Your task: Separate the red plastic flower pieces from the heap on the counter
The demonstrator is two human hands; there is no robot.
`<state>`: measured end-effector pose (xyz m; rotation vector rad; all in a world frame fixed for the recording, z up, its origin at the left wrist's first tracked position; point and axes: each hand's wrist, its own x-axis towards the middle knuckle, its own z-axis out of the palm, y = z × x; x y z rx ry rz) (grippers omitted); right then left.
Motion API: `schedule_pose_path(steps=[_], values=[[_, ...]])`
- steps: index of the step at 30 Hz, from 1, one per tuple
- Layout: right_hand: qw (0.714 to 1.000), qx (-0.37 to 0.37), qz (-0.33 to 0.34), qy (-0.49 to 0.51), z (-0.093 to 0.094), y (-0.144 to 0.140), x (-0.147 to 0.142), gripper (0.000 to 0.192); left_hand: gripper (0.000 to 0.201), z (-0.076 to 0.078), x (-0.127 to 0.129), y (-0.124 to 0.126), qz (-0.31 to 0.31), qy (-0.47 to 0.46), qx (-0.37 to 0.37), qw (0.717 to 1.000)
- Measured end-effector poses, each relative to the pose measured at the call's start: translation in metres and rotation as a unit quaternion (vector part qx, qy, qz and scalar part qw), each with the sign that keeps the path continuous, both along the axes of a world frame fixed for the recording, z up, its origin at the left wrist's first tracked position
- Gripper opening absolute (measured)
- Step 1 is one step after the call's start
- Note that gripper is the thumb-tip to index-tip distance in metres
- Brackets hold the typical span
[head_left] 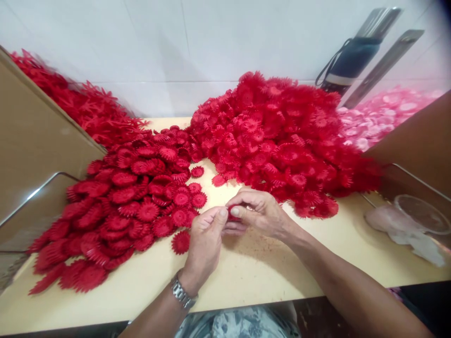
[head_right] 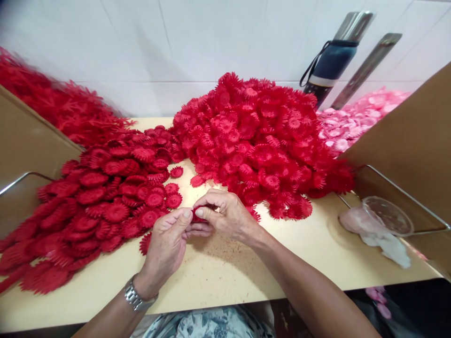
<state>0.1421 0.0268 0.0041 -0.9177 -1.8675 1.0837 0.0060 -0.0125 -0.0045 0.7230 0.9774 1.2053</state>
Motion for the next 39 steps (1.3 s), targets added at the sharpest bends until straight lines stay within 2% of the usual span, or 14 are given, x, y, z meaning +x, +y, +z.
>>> schedule_pose_path(steps=[6,10,13,16,21,23,25,31,34,39], values=[[0.997,0.058,-0.027,-0.047,-0.002,-0.004,-0.004,0.017,0.022,-0.003,0.0,0.002,0.024,0.029,0.01,0.999],[0.986,0.12,-0.086,-0.074,-0.011,-0.007,-0.009,0.022,0.019,-0.003,0.001,0.004,0.036,0.025,0.023,0.999],[0.96,0.213,-0.152,-0.102,-0.019,-0.007,-0.012,0.022,0.02,-0.003,0.001,0.004,0.052,0.015,0.039,0.998],[0.934,0.293,-0.151,-0.14,-0.02,-0.006,-0.013,0.01,0.022,-0.005,0.001,0.004,0.058,0.02,0.044,0.997],[0.896,0.37,-0.169,-0.177,-0.016,-0.007,-0.015,0.007,0.022,-0.009,0.0,0.004,0.063,0.063,0.067,0.994],[0.899,0.362,-0.169,-0.18,-0.015,-0.009,-0.016,0.006,0.023,-0.012,-0.001,0.004,0.061,0.076,0.068,0.993],[0.916,0.332,-0.158,-0.163,-0.015,-0.01,-0.018,0.008,0.025,-0.014,-0.002,0.003,0.061,0.096,0.069,0.991],[0.968,0.19,-0.15,-0.068,-0.011,-0.012,-0.019,0.013,0.025,-0.014,-0.004,0.002,0.047,0.11,0.063,0.991],[0.977,0.138,-0.154,-0.056,-0.008,-0.012,-0.019,0.014,0.026,-0.009,-0.004,0.002,0.052,0.108,0.058,0.991],[0.982,0.093,-0.158,-0.044,-0.005,-0.013,-0.017,0.013,0.026,-0.002,-0.003,0.003,0.07,0.113,0.055,0.99]])
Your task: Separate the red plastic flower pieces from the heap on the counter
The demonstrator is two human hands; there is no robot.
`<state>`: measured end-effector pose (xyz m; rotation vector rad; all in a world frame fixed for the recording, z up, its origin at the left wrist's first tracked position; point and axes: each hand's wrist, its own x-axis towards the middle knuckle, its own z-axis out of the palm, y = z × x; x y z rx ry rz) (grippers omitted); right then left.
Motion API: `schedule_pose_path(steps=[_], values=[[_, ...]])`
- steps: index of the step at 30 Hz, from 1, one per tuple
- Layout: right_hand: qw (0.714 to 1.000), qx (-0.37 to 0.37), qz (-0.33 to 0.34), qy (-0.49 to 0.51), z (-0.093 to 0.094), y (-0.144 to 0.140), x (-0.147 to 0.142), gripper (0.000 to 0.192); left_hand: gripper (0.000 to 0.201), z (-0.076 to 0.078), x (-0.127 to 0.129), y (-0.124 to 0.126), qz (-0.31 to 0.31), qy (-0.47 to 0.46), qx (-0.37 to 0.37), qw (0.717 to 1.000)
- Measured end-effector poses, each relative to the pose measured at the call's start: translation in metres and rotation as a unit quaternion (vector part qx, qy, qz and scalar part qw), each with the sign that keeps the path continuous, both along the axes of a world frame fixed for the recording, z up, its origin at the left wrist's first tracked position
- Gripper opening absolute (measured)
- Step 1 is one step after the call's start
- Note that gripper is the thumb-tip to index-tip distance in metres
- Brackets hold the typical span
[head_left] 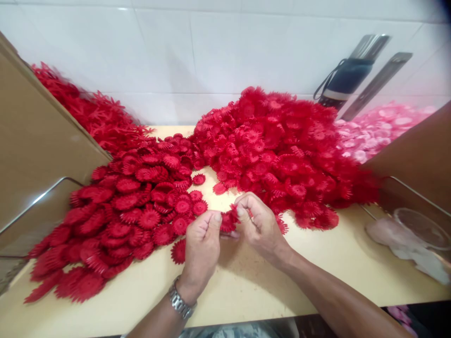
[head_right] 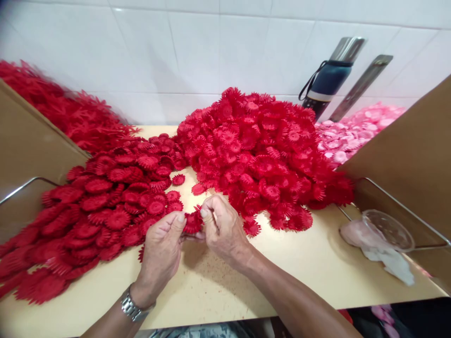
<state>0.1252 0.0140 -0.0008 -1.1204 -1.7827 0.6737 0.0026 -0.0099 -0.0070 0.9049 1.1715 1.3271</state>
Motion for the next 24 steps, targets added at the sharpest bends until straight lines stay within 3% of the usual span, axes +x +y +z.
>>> schedule_pose_path(steps=[10,21,24], values=[[0.998,-0.03,0.032,0.039,0.011,-0.004,0.003,0.015,0.028,0.012,-0.013,-0.009,-0.029,0.113,0.039,0.992],[0.995,-0.035,0.041,0.082,0.016,-0.01,0.002,0.014,0.026,0.015,-0.016,-0.015,-0.015,0.113,0.04,0.993],[0.995,-0.045,0.041,0.077,0.017,-0.008,0.004,0.015,0.024,0.015,-0.013,-0.015,-0.018,0.077,0.041,0.996]])
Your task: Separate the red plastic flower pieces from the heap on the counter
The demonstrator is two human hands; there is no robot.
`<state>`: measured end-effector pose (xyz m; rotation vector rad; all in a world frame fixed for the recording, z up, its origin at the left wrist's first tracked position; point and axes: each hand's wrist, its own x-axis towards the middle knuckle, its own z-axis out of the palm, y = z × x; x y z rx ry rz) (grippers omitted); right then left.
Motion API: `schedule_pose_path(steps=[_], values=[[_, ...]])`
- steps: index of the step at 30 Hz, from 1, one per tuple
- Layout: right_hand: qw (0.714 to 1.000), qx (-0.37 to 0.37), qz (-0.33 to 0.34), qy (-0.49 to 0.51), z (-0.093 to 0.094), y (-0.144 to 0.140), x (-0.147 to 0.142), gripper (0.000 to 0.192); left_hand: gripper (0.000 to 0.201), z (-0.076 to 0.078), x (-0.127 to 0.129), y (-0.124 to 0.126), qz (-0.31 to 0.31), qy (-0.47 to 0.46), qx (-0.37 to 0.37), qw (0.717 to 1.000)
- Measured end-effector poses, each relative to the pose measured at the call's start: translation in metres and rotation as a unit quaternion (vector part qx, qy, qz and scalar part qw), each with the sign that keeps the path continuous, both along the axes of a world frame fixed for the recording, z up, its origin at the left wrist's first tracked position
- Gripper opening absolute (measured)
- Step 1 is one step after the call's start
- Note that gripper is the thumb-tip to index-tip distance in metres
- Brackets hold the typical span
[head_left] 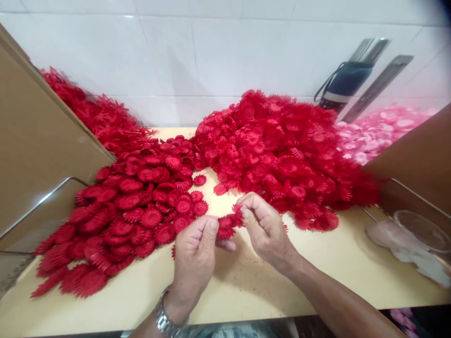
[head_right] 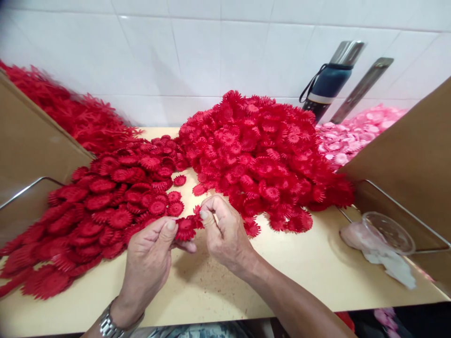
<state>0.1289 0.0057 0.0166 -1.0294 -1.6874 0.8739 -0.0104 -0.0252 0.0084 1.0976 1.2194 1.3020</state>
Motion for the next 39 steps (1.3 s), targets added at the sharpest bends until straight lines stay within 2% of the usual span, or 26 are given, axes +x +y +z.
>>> schedule_pose_path(steps=[4,6,13,17,21,23,26,30,33,36,37,39], values=[[0.999,-0.002,0.015,-0.03,0.0,0.006,0.004,0.016,0.014,0.006,0.007,0.006,-0.053,-0.128,-0.054,0.989],[0.998,0.009,0.011,-0.054,-0.001,0.009,0.004,0.015,0.009,0.009,0.01,0.011,-0.056,-0.167,-0.078,0.981],[0.991,0.054,-0.022,-0.121,-0.007,0.009,0.001,0.015,0.011,0.002,0.012,0.023,-0.052,-0.109,-0.119,0.986],[0.98,0.143,-0.04,-0.136,-0.013,0.007,-0.002,0.011,0.008,0.001,0.013,0.024,-0.033,-0.139,-0.15,0.978],[0.963,0.214,-0.018,-0.162,-0.02,0.005,-0.004,0.009,0.008,0.001,0.013,0.024,-0.008,-0.187,-0.131,0.974],[0.963,0.209,-0.007,-0.169,-0.022,0.006,-0.003,0.008,0.008,0.0,0.012,0.024,-0.005,-0.197,-0.113,0.974],[0.965,0.186,0.001,-0.186,-0.024,0.008,-0.003,0.028,0.009,-0.003,0.011,0.023,-0.02,-0.186,-0.103,0.977],[0.969,0.149,-0.004,-0.197,-0.023,0.01,-0.001,0.014,0.005,-0.008,0.007,0.021,-0.055,-0.166,-0.077,0.982],[0.986,0.07,0.033,-0.15,-0.017,0.012,0.002,0.011,0.002,-0.011,0.004,0.019,-0.056,-0.107,-0.047,0.992],[0.992,-0.026,0.076,-0.095,-0.013,0.013,0.005,0.008,0.01,-0.011,0.001,0.017,-0.041,-0.013,-0.012,0.999],[0.992,-0.033,0.075,-0.094,-0.012,0.013,0.005,0.007,0.012,-0.01,0.001,0.016,-0.037,0.018,-0.001,0.999],[0.992,-0.002,0.05,-0.117,-0.012,0.012,0.004,0.009,0.015,-0.009,0.001,0.015,-0.034,0.067,0.022,0.997]])
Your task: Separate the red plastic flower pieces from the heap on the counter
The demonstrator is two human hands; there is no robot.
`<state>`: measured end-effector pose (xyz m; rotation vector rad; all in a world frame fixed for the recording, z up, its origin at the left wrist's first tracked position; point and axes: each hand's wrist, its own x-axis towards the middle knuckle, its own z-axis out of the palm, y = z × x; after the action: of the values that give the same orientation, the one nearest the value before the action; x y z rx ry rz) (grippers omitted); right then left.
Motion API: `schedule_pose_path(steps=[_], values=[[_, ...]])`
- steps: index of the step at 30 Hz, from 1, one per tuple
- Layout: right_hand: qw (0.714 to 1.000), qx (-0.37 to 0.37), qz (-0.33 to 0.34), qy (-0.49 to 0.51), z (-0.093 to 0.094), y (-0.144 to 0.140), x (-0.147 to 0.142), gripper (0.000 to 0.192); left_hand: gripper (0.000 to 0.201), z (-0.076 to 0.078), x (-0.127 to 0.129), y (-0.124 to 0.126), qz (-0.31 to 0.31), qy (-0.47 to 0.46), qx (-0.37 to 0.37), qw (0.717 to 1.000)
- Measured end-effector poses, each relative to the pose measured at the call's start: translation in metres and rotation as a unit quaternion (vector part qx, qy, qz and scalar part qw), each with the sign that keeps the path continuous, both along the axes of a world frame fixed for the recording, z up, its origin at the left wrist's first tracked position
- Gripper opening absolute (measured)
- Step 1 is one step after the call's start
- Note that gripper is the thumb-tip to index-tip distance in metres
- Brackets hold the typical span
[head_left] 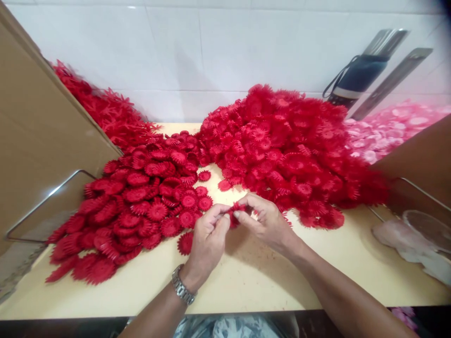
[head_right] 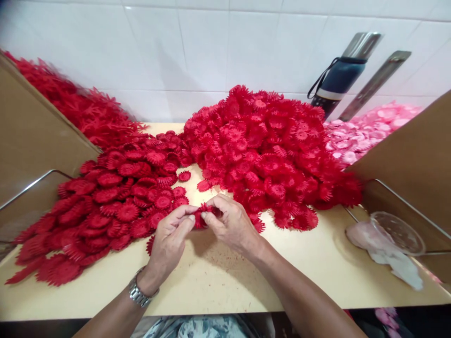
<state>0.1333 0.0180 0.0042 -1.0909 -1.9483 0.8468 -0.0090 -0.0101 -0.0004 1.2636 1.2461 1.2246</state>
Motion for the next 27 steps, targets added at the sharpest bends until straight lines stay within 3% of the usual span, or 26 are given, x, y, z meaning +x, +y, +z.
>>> schedule_pose_path(steps=[4,10,12,18,20,25,27], values=[[0.993,0.095,-0.05,-0.05,-0.004,-0.002,-0.004,0.01,0.014,0.0,0.002,-0.002,-0.025,0.019,0.018,0.999],[0.993,0.105,-0.032,-0.04,-0.006,-0.003,-0.002,0.013,0.012,-0.003,0.005,-0.002,-0.06,-0.04,-0.018,0.997],[0.995,0.09,-0.035,-0.033,-0.004,-0.004,-0.001,0.014,0.012,-0.001,0.006,-0.001,-0.062,-0.08,-0.043,0.994],[0.998,-0.06,0.016,-0.002,0.0,-0.005,0.004,0.015,0.011,0.003,0.002,0.003,-0.074,-0.11,-0.091,0.987],[0.999,-0.024,0.011,-0.025,0.0,-0.005,0.005,0.015,0.01,0.004,0.0,0.004,-0.078,-0.102,-0.098,0.987],[0.983,0.164,-0.033,-0.081,-0.002,-0.007,-0.001,0.014,0.012,0.015,0.004,0.002,-0.043,-0.072,-0.106,0.991],[0.977,0.195,-0.035,-0.082,0.002,-0.007,0.001,0.015,0.012,0.022,0.003,0.0,-0.034,-0.055,-0.099,0.993]])
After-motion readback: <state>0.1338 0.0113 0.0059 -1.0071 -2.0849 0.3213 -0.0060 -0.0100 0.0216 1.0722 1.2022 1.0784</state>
